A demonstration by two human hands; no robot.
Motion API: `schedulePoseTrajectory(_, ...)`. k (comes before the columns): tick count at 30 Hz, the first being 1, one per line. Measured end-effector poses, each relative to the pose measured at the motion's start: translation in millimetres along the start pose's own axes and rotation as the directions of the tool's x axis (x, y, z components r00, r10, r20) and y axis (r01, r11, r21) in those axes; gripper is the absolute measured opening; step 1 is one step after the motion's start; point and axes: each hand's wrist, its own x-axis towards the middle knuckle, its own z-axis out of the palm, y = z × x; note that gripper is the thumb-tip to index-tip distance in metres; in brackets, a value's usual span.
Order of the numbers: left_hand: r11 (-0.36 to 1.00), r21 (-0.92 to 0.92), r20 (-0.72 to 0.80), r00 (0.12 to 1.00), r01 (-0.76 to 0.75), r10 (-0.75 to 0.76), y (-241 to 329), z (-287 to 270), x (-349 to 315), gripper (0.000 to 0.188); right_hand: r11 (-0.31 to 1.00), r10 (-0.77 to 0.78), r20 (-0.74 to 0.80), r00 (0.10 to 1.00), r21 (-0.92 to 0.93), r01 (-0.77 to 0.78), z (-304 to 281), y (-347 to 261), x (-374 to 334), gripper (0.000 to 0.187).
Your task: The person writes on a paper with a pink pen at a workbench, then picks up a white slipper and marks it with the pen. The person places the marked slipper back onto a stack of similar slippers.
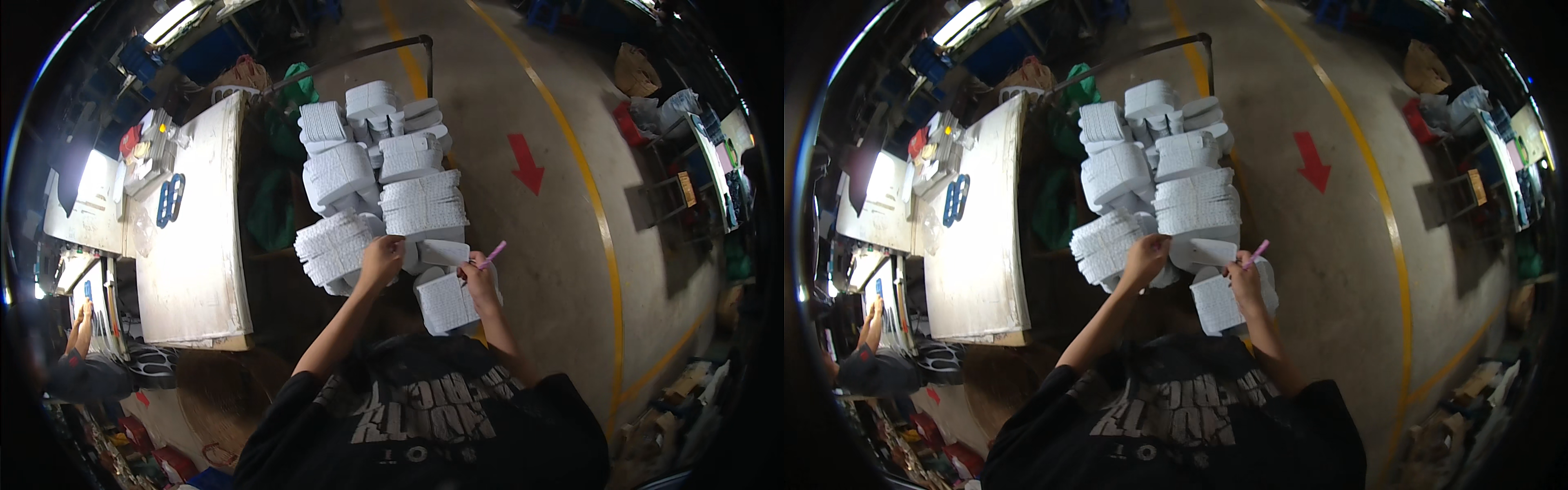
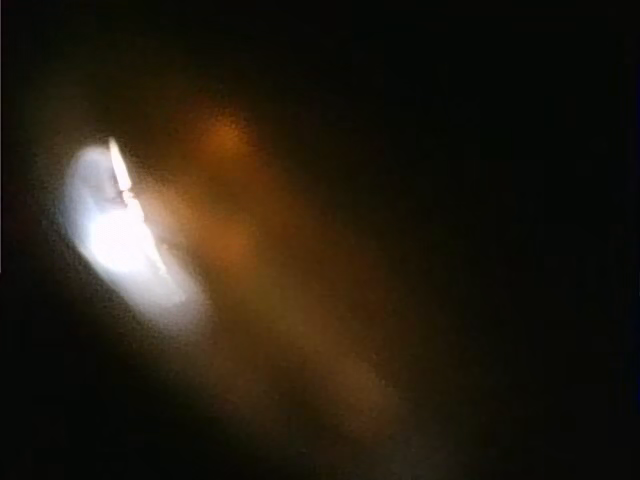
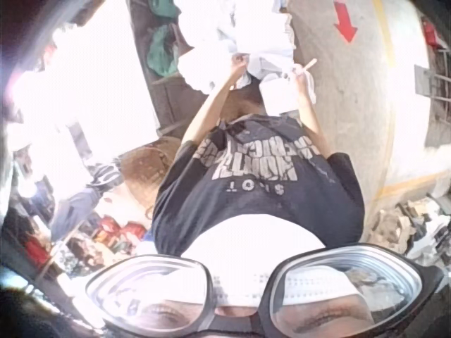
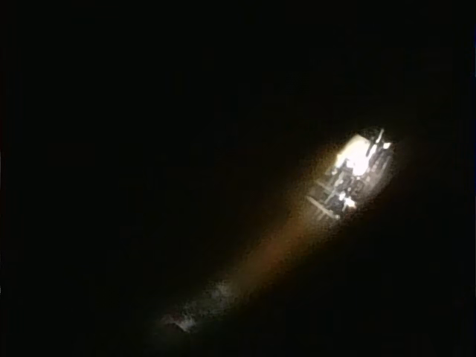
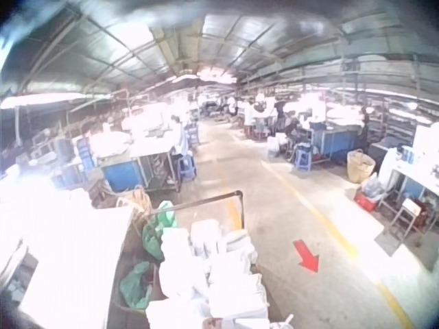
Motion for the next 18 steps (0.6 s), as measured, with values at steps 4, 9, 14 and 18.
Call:
schedulePoseTrajectory(4,0.956,0.290,-0.014,0.999,0.037,-0.035,11,38,58,0.034,0.998,0.065,-0.066,0.996,0.003,-0.065,-7,0,12,0.016)
schedulePoseTrajectory(9,0.944,0.293,-0.047,0.988,0.152,-0.144,11,71,90,0.036,0.998,0.062,-0.125,0.990,-0.010,-0.064,-10,16,29,0.018)
schedulePoseTrajectory(14,0.956,0.257,-0.041,0.990,0.142,-0.136,-4,80,104,0.032,1.000,0.020,-0.189,0.982,-0.015,-0.024,-8,39,55,0.021)
schedulePoseTrajectory(18,0.961,0.167,0.099,0.966,0.222,-0.240,-6,73,115,0.031,1.000,0.021,-0.230,0.973,-0.006,-0.023,4,44,83,0.028)
